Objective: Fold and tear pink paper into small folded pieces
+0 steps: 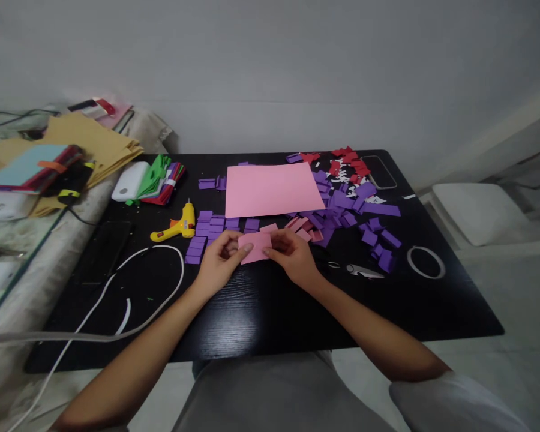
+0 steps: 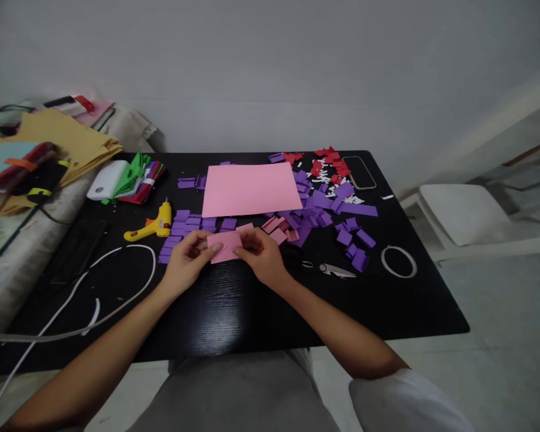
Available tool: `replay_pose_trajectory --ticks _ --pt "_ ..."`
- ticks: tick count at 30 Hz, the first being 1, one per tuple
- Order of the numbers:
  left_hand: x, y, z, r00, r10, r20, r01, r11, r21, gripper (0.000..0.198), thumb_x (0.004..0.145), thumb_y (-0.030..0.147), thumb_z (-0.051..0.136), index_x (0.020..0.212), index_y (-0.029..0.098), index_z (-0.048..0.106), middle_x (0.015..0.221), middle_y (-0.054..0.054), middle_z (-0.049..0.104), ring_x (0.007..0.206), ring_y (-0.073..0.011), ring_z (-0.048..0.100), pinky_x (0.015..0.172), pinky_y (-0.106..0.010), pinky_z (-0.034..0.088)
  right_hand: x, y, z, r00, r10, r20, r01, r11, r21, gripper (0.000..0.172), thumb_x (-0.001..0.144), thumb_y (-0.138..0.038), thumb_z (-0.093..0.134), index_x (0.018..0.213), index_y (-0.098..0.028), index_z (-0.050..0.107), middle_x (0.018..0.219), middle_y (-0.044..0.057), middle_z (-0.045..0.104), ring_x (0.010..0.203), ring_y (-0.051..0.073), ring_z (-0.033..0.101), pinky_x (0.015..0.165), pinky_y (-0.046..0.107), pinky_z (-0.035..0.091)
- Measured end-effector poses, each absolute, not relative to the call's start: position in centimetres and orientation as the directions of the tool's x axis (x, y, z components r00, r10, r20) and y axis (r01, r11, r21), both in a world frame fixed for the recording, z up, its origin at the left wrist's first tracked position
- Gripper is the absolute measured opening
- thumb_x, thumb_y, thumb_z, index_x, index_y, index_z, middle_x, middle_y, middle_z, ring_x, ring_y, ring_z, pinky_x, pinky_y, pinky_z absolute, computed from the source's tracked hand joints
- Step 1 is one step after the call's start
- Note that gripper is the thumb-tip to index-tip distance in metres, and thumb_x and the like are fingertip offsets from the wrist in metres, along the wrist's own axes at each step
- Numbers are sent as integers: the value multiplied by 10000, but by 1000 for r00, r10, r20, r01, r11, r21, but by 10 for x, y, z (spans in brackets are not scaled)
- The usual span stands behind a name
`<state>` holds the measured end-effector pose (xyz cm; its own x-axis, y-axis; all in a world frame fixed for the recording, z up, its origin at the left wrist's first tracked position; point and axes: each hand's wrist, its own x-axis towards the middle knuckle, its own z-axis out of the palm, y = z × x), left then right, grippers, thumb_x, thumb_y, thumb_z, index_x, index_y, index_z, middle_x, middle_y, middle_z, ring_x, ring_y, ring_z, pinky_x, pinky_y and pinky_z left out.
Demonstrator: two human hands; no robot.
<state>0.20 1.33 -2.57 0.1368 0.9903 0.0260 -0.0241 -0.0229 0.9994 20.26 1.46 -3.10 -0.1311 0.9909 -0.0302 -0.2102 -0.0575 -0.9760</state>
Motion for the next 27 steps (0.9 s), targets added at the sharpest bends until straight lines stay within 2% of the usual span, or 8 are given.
replay_pose_trajectory --ticks 3,9,13,16,19,22,27 --pt "2 14 -22 149 988 29 -20 -26 999 328 836 447 843 958 203 661 749 27 679 625 -120 660 616 -248 578 204 15 -31 -123 991 -54 -223 -80 -971 337 703 -373 917 912 -243 687 951 11 768 939 212 739 993 415 605" --pt "5 15 -14 146 988 44 6 -45 999 341 831 474 839 921 190 673 742 33 688 536 -114 658 536 -258 605 205 16 -31 -155 986 -68 -214 -100 -972 361 723 -366 898 1020 -250 730 993 18 786 980 219 739 959 404 612" --pt "3 16 -15 147 989 33 -17 -30 999 302 832 434 841 957 192 710 727 31 698 554 -128 675 546 -270 621 206 15 -31 -121 991 -56 -161 -75 -984 266 737 -392 878 932 -247 771 923 17 779 894 220 725 892 399 614" --pt "0 17 -16 166 986 3 -34 3 999 247 849 379 816 988 188 745 841 -4 746 590 -137 713 584 -278 630 207 16 -30 -101 994 -38 -135 -51 -990 178 746 -352 846 880 -243 805 909 23 785 869 215 714 867 381 596" --pt "-2 17 -18 164 986 -10 -77 23 997 177 834 334 802 910 183 751 913 -27 751 614 -138 720 601 -280 632 208 15 -27 -95 995 -24 -93 -33 -995 69 760 -278 766 796 -243 812 864 20 779 826 203 690 803 353 574" --pt "-3 16 -17 160 987 -2 -79 15 997 140 830 317 785 828 183 744 936 -37 735 617 -138 707 613 -294 635 210 14 -23 -103 994 -27 -69 -34 -997 108 750 -241 696 735 -246 803 856 14 761 818 199 668 747 329 555" --pt "-5 13 -12 215 971 108 -8 -108 994 141 890 327 735 866 192 766 968 -50 705 664 -145 710 683 -312 623 211 11 -18 -131 991 -20 -118 -35 -992 124 802 -306 703 734 -235 778 937 27 748 888 211 677 743 325 576"
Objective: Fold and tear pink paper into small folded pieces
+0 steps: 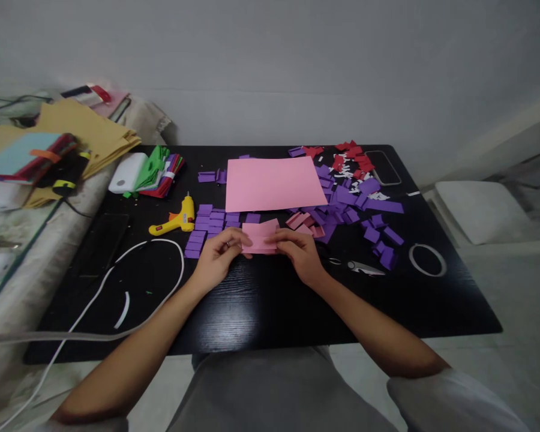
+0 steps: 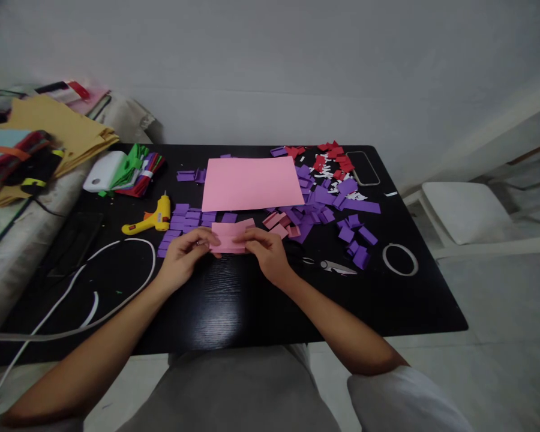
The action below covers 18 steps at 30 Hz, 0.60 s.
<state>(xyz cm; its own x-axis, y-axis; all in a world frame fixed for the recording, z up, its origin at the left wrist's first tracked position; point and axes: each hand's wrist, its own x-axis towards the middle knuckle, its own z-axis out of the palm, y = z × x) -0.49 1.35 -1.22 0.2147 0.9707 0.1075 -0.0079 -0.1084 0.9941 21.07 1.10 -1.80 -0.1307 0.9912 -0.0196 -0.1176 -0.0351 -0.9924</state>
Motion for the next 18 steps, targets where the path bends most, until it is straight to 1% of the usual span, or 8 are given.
replay_pose_trajectory --ticks 2,4,6,9,12,14,16,18 --pt "-5 12 -11 235 958 164 4 -170 985 167 917 352 724 899 193 769 987 -57 686 692 -145 707 699 -311 619 208 10 -17 -110 994 4 -108 -8 -994 145 804 -375 788 780 -236 755 872 26 732 832 212 679 756 354 597" --pt "-4 10 -11 241 949 204 4 -212 977 185 928 374 732 908 192 758 975 -56 664 710 -142 699 693 -298 617 205 8 -18 -88 996 19 -111 9 -994 239 766 -426 871 827 -245 728 813 11 714 759 206 675 756 380 616" --pt "-2 8 -12 245 943 223 -8 -228 974 200 917 384 758 894 187 740 952 -47 645 722 -139 694 681 -284 617 203 7 -19 -80 996 32 -119 22 -993 287 751 -445 902 859 -251 722 817 8 718 738 202 677 753 387 623" --pt "2 8 -15 198 960 197 -41 -193 980 202 886 360 803 884 190 694 886 -12 636 682 -116 676 655 -256 614 203 6 -21 -77 995 63 -87 56 -995 245 780 -424 890 911 -256 766 870 21 755 788 208 695 776 382 618" --pt "4 8 -18 148 979 140 -57 -133 989 244 841 334 849 955 209 673 859 11 671 653 -106 666 646 -251 616 203 5 -22 -93 993 69 -43 65 -997 215 794 -400 878 949 -271 802 937 26 790 841 217 712 806 384 615" --pt "5 8 -19 151 981 124 -36 -120 992 286 824 345 861 1019 214 698 914 -11 718 695 -123 685 668 -270 624 203 4 -22 -97 993 65 -32 62 -998 217 788 -401 884 949 -276 811 954 23 801 853 220 721 810 384 618" --pt "5 8 -18 138 981 134 11 -137 991 270 822 346 860 1021 212 736 932 -28 738 714 -130 683 662 -268 610 203 3 -21 -79 994 72 -25 70 -997 207 787 -401 890 932 -273 816 948 23 808 862 225 733 828 389 622" --pt "5 6 -18 111 982 156 70 -164 984 211 822 326 859 974 211 768 821 -8 713 640 -109 625 599 -239 563 202 2 -20 -52 995 89 -18 88 -996 182 792 -394 891 904 -268 821 935 25 815 867 228 744 855 398 627"
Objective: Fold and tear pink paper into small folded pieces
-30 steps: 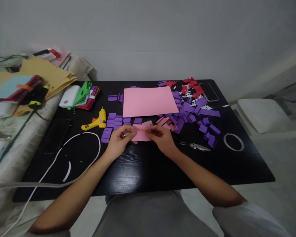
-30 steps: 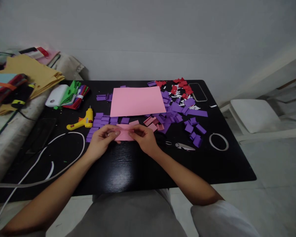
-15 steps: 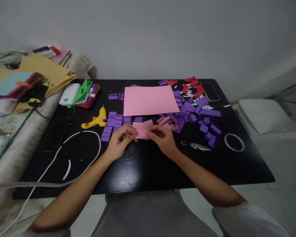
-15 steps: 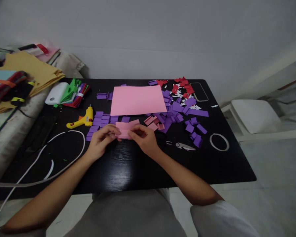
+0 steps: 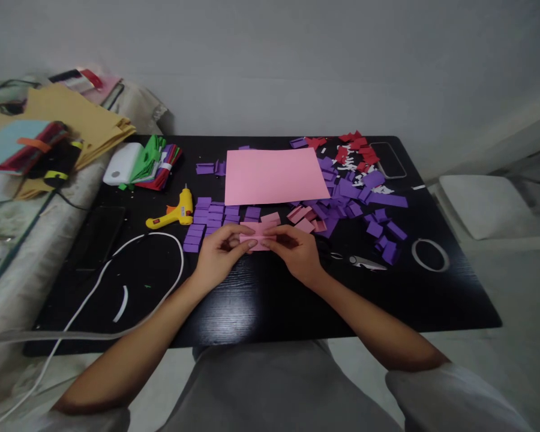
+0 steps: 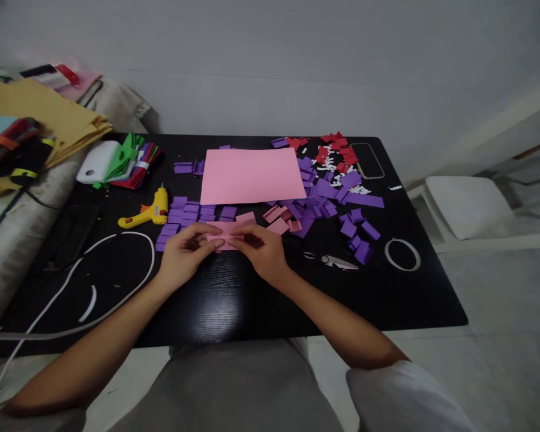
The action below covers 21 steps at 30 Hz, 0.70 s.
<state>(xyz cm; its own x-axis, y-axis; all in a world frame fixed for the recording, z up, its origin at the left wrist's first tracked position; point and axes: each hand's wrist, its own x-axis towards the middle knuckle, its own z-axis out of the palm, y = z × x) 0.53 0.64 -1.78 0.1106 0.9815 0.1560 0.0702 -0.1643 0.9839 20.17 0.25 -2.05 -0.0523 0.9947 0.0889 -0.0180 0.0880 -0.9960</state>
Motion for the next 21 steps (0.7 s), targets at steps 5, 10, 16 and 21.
replay_pose_trajectory --ticks 5,10,16,21 --pt "8 3 -16 49 977 206 129 -211 969 133 824 289 848 921 213 798 664 33 650 528 -78 495 532 -213 480 201 3 -20 -13 994 105 -11 104 -994 162 794 -372 891 872 -245 829 886 23 822 827 215 759 856 389 642" --pt "10 2 -16 26 972 234 161 -235 959 92 867 285 801 912 204 803 812 -16 756 629 -98 591 585 -216 483 202 3 -21 -10 992 125 10 125 -992 180 809 -379 878 888 -224 831 888 33 827 819 207 765 824 356 644" --pt "8 2 -22 20 961 275 213 -272 938 126 885 288 799 988 217 788 796 0 727 594 -87 556 568 -213 467 202 4 -23 -16 982 186 27 186 -982 149 843 -350 856 937 -238 828 924 26 827 846 198 764 822 338 636" --pt "10 3 -21 -9 956 293 111 -290 950 213 828 264 853 1005 212 747 751 30 690 584 -78 576 575 -200 489 202 4 -24 -31 979 202 65 204 -977 180 873 -411 833 935 -242 831 923 27 822 844 196 752 804 331 621"
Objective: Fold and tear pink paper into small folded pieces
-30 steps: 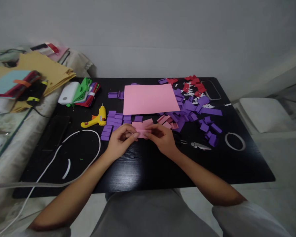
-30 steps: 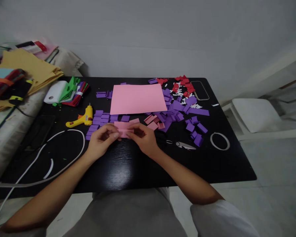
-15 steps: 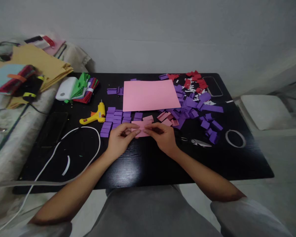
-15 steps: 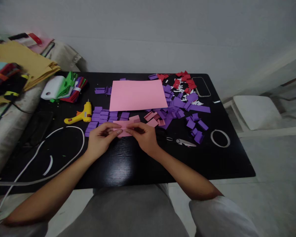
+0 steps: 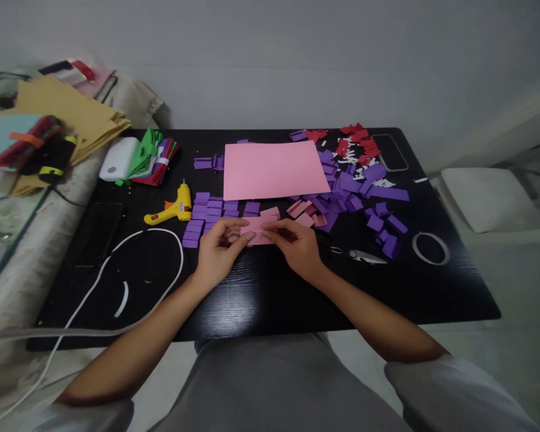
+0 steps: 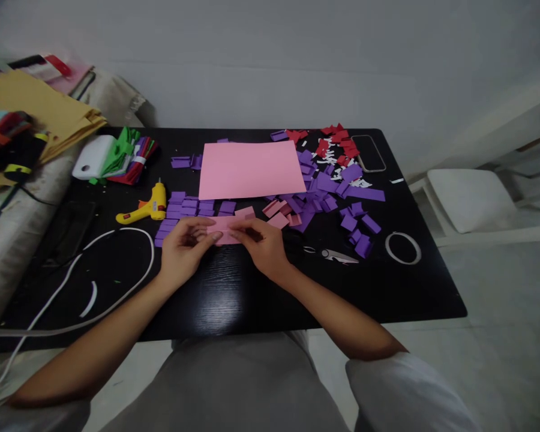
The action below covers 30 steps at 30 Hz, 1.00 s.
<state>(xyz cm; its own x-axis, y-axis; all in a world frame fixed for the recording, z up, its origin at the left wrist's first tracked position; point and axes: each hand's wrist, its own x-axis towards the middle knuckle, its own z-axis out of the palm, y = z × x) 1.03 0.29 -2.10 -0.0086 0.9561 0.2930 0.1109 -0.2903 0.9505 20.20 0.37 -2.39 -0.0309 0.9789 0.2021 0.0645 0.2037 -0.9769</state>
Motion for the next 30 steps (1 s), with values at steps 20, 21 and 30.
replay_pose_trajectory --ticks 20,21,30 --pt "11 2 -27 31 974 224 135 -226 965 203 829 318 832 794 189 679 775 5 676 583 -86 546 554 -221 444 198 2 -28 -83 982 168 10 170 -985 246 839 -449 847 911 -233 753 934 29 773 860 196 713 812 340 595" --pt "12 2 -27 42 974 223 126 -227 966 208 828 322 836 795 189 680 781 4 676 578 -86 544 548 -223 441 198 3 -27 -87 983 164 4 165 -986 256 836 -460 851 894 -233 747 931 29 769 864 196 707 819 344 589" --pt "12 5 -21 29 987 160 73 -161 984 299 755 397 906 736 185 695 767 -7 676 675 -122 605 621 -249 502 198 4 -23 -57 993 104 -63 100 -993 348 799 -501 876 846 -231 660 762 -22 663 661 142 565 625 287 481"
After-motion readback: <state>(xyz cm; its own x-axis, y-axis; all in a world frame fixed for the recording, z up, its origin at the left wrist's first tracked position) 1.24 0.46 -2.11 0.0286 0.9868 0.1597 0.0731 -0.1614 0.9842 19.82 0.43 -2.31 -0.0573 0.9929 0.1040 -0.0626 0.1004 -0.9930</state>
